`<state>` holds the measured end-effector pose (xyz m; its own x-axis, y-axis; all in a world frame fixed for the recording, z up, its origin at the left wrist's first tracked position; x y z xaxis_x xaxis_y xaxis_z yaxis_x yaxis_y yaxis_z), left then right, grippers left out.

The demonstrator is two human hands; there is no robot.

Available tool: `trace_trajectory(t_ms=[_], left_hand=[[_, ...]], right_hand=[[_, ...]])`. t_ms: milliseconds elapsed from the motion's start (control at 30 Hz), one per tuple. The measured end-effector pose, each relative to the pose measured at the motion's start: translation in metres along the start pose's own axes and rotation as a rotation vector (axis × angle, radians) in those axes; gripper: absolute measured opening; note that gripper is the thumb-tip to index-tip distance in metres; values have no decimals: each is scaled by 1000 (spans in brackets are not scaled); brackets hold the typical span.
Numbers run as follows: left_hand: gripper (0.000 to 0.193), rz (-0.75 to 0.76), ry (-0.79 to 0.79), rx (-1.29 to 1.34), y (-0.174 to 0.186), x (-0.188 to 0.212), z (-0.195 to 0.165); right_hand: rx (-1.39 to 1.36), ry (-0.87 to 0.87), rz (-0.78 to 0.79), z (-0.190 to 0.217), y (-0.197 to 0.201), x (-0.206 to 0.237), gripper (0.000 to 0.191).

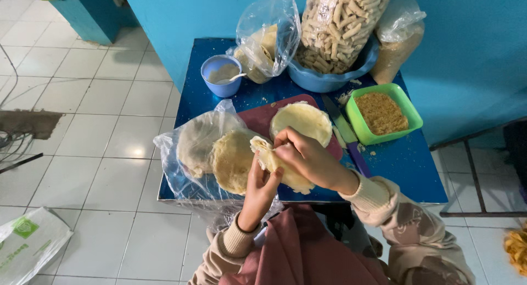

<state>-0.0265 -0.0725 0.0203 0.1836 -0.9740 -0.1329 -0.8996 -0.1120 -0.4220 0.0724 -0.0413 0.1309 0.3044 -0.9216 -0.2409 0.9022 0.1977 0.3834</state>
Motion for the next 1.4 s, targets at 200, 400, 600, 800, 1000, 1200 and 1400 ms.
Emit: trace_trajectory(t_ms=[200,400,600,800,1000,1200,1400], left_hand=[[65,-15,28,116,16,2,13],[66,-218,114,561,62,2,39],[34,-321,-215,558,110,7,36],[15,-442,-424,347,136,6,13],[23,-412,-199,504,150,-11,2],[32,-418,-161,563,155,-12,12],[52,-415,125,736,133,-14,6]], right_hand=[[227,204,-224,18,16,-8,17],[305,244,-519,15,72,-23,16],[296,246,-577,9,96,-32,18],[264,200,-596,-8,119,-46,25],[137,219,-577,-29,139,-47,23],[58,126,-494,-58,149,-59,24],[203,313,-669,-35,175,-64,18]])
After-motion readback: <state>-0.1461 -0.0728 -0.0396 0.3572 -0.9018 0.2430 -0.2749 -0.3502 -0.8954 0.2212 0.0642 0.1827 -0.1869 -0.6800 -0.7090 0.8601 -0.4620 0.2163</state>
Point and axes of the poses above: each hand's wrist, its own x-axis away from the middle knuckle, its own y-axis out of the back of the hand, z = x × y, the point moved 10 cm from there along -x, towards the middle knuckle, and after that the axes turned 15 degrees about -z, right-handed, at the moved point
